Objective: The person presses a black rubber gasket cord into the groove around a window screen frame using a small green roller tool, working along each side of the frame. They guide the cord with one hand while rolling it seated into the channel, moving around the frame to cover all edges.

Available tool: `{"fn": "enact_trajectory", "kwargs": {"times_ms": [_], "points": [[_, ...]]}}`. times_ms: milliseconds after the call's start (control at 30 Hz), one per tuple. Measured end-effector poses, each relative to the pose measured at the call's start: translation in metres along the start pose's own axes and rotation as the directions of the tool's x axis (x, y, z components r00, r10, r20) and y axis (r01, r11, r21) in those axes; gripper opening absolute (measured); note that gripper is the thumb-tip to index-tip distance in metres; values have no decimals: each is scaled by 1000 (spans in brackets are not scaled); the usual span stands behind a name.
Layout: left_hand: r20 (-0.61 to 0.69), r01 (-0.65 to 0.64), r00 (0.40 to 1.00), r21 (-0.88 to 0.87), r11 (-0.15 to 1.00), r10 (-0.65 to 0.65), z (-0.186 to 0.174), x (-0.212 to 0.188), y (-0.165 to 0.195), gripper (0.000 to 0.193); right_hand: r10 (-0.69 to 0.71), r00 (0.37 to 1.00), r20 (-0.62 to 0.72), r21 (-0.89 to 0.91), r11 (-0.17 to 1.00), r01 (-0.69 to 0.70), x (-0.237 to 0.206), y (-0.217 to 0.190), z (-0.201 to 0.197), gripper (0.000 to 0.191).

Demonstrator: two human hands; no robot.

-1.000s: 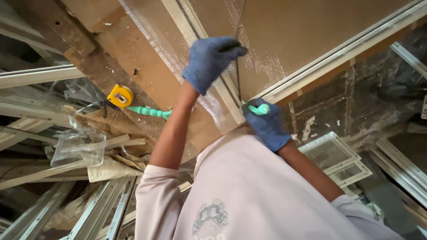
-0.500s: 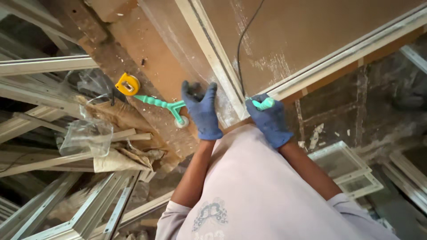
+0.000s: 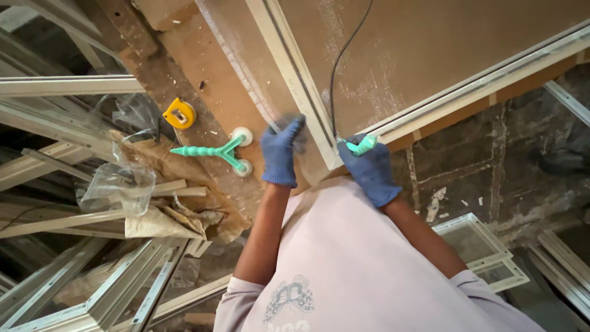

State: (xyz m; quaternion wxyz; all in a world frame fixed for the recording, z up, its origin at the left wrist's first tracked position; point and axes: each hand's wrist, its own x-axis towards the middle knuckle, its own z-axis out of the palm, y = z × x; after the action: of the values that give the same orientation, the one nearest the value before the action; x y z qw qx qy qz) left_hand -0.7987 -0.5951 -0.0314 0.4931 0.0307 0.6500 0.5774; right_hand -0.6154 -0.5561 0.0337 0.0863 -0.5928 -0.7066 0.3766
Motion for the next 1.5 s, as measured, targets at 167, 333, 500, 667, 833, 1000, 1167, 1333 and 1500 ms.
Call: {"fn": "enact_trajectory", "kwargs": {"times_ms": [167,333,500,667,833,1000,1167,1333,1500], "points": [[89,-68,994,99,993,59,-5,2,-27,19,41,998,-40,68,997,-38,-3,2,3,18],[-9,-11,1000,-52,999,11,-5,2,-43,20,99,992,-79,94,991,-91,-5,1,8,15],[-45,-4,999,19,1000,5,-2,0,-39,21,-96,987,-126,23,995,100,-5,1,11,10],[-23,57,998,6,998,-57,-2,1,-32,22,5,994,-111,50,999,1,-1,1,19,12],[35,67,997,33,997,-68,-7,4,-28,23,-24,997,-71,-116,993,16,10,-3,21,17],[-45,-47,998,152,987,54,0,2,-10,31,50,998,-33,-96,994,-52,15,-11,13,17],[-16,-566,515,745,353,857,11,0,39,40,34,999,3,-190,981,-33,15,-7,7,22],[552,-666,727,710,227,408,70,42,58,45,4,1000,6,-168,986,-3,13,3,13,24],[666,-714,672,698,46,324,101,73,43,22,-15,998,59,-239,971,29,11,8,11,27]]}}
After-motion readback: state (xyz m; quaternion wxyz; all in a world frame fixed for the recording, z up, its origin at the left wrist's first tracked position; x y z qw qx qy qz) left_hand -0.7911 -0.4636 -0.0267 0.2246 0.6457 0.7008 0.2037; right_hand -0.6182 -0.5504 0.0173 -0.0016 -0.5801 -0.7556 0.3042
